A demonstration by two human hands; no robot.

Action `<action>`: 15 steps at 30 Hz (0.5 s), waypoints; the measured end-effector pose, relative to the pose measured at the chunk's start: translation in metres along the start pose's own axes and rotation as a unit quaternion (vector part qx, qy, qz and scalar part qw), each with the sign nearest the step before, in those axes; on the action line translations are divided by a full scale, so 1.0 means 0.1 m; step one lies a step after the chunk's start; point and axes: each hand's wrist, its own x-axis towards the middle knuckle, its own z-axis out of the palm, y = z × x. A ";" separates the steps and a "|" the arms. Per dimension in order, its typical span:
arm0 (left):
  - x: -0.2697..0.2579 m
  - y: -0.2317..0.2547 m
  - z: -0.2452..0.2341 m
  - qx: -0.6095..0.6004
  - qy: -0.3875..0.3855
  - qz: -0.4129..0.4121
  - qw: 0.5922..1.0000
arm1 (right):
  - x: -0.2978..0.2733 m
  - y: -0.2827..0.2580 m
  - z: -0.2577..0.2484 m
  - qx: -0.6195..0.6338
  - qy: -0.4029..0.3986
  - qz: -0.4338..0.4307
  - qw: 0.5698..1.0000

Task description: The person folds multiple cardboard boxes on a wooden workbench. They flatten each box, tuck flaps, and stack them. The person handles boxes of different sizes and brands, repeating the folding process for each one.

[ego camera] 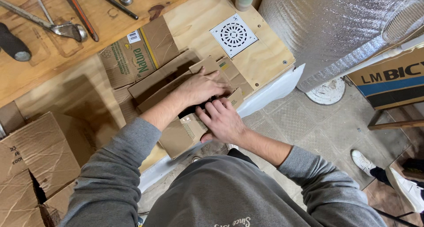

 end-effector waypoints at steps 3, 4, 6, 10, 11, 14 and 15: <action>-0.16 -0.01 0.02 0.036 0.006 0.021 0.999 | 0.05 0.05 -0.01 0.019 0.031 -0.014 0.999; -0.20 -0.04 -0.03 0.037 0.007 0.017 0.999 | 0.06 0.07 0.01 0.020 0.031 -0.018 0.999; -0.29 -0.07 -0.12 0.010 -0.003 -0.012 1.000 | 0.09 0.12 0.05 0.053 0.060 -0.028 0.996; -0.58 -0.15 -0.21 -0.099 -0.014 -0.099 0.990 | 0.11 0.18 0.18 0.103 0.060 -0.035 0.992; -0.67 -0.15 -0.22 -0.132 0.014 -0.137 0.982 | 0.11 0.19 0.20 0.116 0.042 -0.028 0.992; -0.96 0.08 -0.30 -0.143 0.072 -0.213 0.964 | 0.07 0.20 0.33 0.135 -0.001 -0.016 0.991; -1.05 0.19 -0.33 -0.121 0.102 -0.246 0.956 | 0.05 0.20 0.38 0.135 -0.026 -0.006 0.990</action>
